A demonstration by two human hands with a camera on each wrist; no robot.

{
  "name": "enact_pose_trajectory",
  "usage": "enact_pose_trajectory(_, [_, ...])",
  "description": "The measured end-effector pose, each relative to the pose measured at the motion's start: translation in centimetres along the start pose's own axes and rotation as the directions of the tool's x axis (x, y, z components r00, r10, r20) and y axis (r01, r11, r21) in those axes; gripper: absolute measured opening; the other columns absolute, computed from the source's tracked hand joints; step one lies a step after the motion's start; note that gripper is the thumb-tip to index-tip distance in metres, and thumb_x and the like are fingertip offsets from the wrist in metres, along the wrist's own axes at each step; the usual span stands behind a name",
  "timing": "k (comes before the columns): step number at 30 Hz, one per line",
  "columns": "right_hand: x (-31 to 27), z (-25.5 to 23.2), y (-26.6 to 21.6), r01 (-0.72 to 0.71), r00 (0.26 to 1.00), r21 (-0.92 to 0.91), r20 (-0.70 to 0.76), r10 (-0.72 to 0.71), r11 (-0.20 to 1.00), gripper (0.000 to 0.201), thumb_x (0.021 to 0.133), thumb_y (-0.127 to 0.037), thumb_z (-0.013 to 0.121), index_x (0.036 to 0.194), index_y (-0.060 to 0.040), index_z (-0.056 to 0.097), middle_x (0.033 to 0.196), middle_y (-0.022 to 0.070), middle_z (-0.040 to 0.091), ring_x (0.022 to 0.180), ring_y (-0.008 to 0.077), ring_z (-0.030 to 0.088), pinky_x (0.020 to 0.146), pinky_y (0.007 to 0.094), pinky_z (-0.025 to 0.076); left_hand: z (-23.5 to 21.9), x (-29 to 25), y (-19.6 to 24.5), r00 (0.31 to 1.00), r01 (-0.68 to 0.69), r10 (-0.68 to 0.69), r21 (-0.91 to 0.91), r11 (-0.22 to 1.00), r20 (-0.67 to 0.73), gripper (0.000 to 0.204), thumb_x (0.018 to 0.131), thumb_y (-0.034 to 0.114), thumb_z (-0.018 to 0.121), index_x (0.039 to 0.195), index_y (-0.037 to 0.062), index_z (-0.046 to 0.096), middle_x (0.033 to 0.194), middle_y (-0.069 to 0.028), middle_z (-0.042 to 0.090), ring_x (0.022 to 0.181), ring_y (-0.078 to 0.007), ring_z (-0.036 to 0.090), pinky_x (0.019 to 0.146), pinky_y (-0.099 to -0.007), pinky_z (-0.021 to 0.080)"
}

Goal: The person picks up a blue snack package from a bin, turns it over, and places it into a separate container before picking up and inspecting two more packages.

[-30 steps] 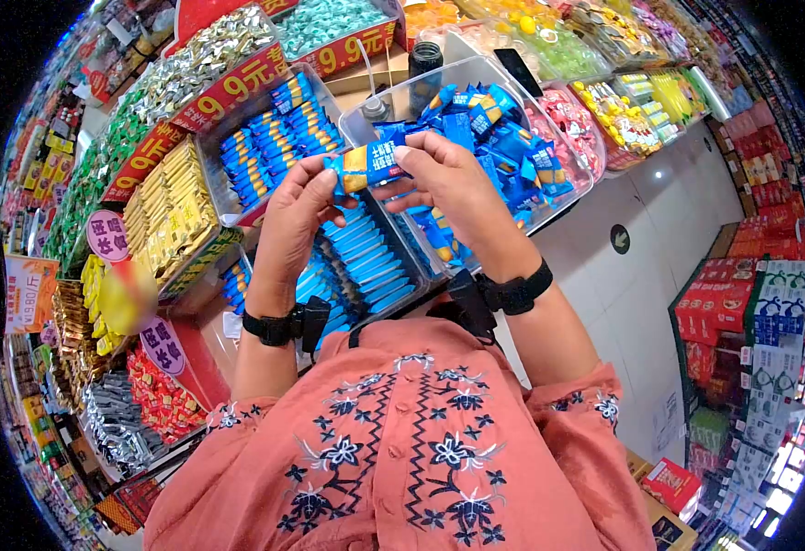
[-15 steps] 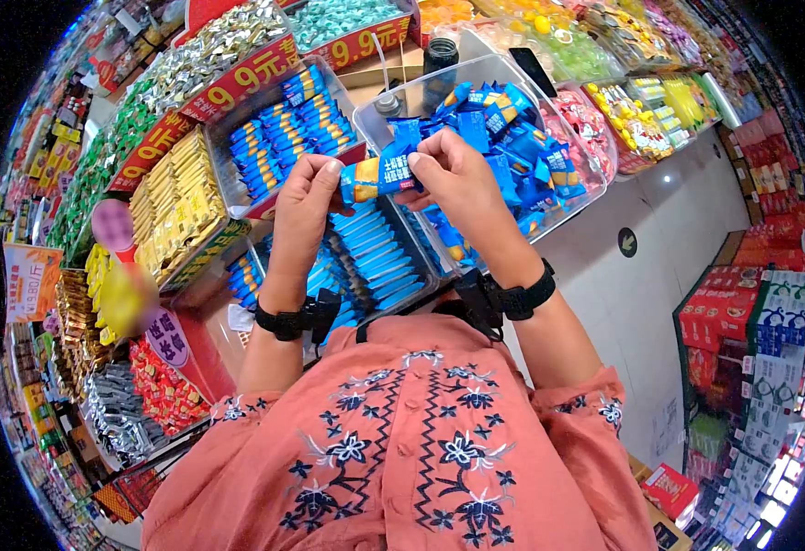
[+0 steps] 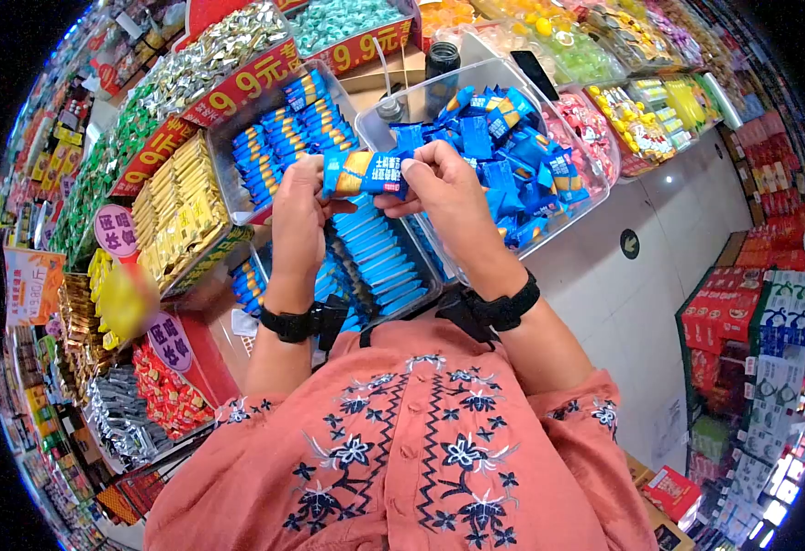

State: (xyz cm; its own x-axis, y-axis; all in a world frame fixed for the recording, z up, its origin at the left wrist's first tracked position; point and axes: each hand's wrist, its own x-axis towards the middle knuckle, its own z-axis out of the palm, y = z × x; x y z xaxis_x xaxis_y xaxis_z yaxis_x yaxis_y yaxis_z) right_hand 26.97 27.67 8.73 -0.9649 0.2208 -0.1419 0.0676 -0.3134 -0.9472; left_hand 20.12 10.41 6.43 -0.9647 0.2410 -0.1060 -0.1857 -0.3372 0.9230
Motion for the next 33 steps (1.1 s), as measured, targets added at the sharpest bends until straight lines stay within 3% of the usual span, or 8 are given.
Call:
enact_pose_trajectory(4, [0.2, 0.8, -0.1, 0.003, 0.999, 0.172, -0.046, 0.005, 0.985, 0.012, 0.101, -0.014, 0.050, 0.105, -0.0017, 0.049, 0.095, 0.0141, 0.067, 0.083, 0.0245, 0.073, 0.074, 0.0346, 0.061, -0.8, 0.4, 0.2, 0.951, 0.202, -0.171, -0.099, 0.974, 0.257, 0.041, 0.103, 0.041, 0.054, 0.119, 0.0035, 0.059, 0.104, -0.0087, 0.067, 0.094, -0.0160, 0.066, 0.080, -0.0332, 0.055])
enact_pose_trajectory(12, [1.4, 1.6, 0.4, -0.047, 0.998, 0.130, 0.038, 0.043, 0.990, 0.021, 0.103, -0.018, 0.052, 0.114, -0.0011, 0.051, 0.117, 0.0175, 0.063, 0.096, 0.0252, 0.071, 0.078, 0.0336, 0.059, 0.2, 3.4, 2.1, 0.967, 0.080, -0.077, -0.003, 0.997, 0.243, 0.035, 0.098, 0.028, 0.063, 0.124, 0.0045, 0.058, 0.108, -0.0048, 0.068, 0.090, -0.0131, 0.066, 0.080, -0.0302, 0.054])
enact_pose_trajectory(14, [1.4, 1.3, -0.8, -0.008, 1.000, 0.098, 0.025, 0.006, 0.995, 0.022, 0.102, -0.018, 0.052, 0.116, -0.0007, 0.051, 0.117, 0.0174, 0.063, 0.096, 0.0251, 0.070, 0.078, 0.0336, 0.059, -0.3, 5.9, 5.3, 0.980, -0.075, 0.047, 0.144, 0.987, 0.194, 0.034, 0.097, 0.025, 0.063, 0.123, 0.0037, 0.058, 0.108, -0.0054, 0.067, 0.088, -0.0132, 0.065, 0.079, -0.0284, 0.054])
enact_pose_trajectory(19, [1.7, -0.7, -1.9, 0.009, 1.000, 0.082, -0.028, -0.006, 0.997, 0.028, 0.101, -0.018, 0.051, 0.122, 0.0015, 0.050, 0.117, 0.0179, 0.063, 0.094, 0.0244, 0.070, 0.077, 0.0330, 0.059, -6.0, 18.5, 10.9, 0.943, -0.332, 0.215, 0.649, 0.685, 0.255, 0.037, 0.091, 0.023, 0.065, 0.117, -0.0024, 0.060, 0.099, -0.0070, 0.068, 0.083, -0.0115, 0.063, 0.074, -0.0284, 0.054])
enact_pose_trajectory(23, [2.2, -1.2, -2.1, -0.022, 0.999, 0.081, -0.042, 0.025, 0.997, 0.029, 0.101, -0.018, 0.052, 0.122, 0.0023, 0.050, 0.117, 0.0180, 0.063, 0.092, 0.0235, 0.071, 0.076, 0.0323, 0.059, -8.9, 26.9, 7.5, 0.847, -0.471, 0.310, 0.880, 0.061, 0.432, 0.040, 0.089, 0.026, 0.066, 0.118, -0.0007, 0.059, 0.104, -0.0213, 0.070, 0.095, -0.0340, 0.069, 0.082, -0.0421, 0.053])
enact_pose_trajectory(24, [2.3, -1.3, -2.1, -0.029, 0.999, 0.085, -0.038, 0.033, 0.996, 0.029, 0.101, -0.018, 0.052, 0.122, 0.0022, 0.050, 0.117, 0.0180, 0.063, 0.092, 0.0233, 0.071, 0.076, 0.0321, 0.059, -8.0, 26.7, 6.6, 0.875, -0.449, 0.254, 0.887, 0.109, 0.412, 0.042, 0.088, 0.027, 0.068, 0.120, 0.0008, 0.059, 0.108, -0.0262, 0.068, 0.103, -0.0420, 0.066, 0.086, -0.0462, 0.051])
enact_pose_trajectory(27, [2.8, -1.7, -2.0, -0.058, 0.998, 0.079, -0.024, 0.060, 0.995, 0.028, 0.101, -0.017, 0.052, 0.122, 0.0012, 0.050, 0.116, 0.0173, 0.063, 0.091, 0.0225, 0.071, 0.075, 0.0314, 0.058, -8.5, 29.7, 2.3, 0.897, -0.439, 0.049, 0.898, -0.025, 0.440, 0.038, 0.086, 0.027, 0.070, 0.115, 0.0035, 0.059, 0.108, -0.0237, 0.067, 0.105, -0.0426, 0.063, 0.088, -0.0457, 0.050])
enact_pose_trajectory(33, [3.5, -2.4, -2.5, -0.116, 0.992, 0.086, -0.033, 0.119, 0.990, 0.025, 0.103, -0.015, 0.048, 0.123, 0.0000, 0.050, 0.116, 0.0171, 0.062, 0.090, 0.0222, 0.071, 0.075, 0.0315, 0.058, -9.6, 32.6, -4.5, 0.878, -0.448, 0.098, 0.877, -0.174, 0.469, 0.031, 0.084, 0.017, 0.068, 0.112, 0.0067, 0.059, 0.108, -0.0205, 0.065, 0.103, -0.0404, 0.063, 0.086, -0.0503, 0.051])
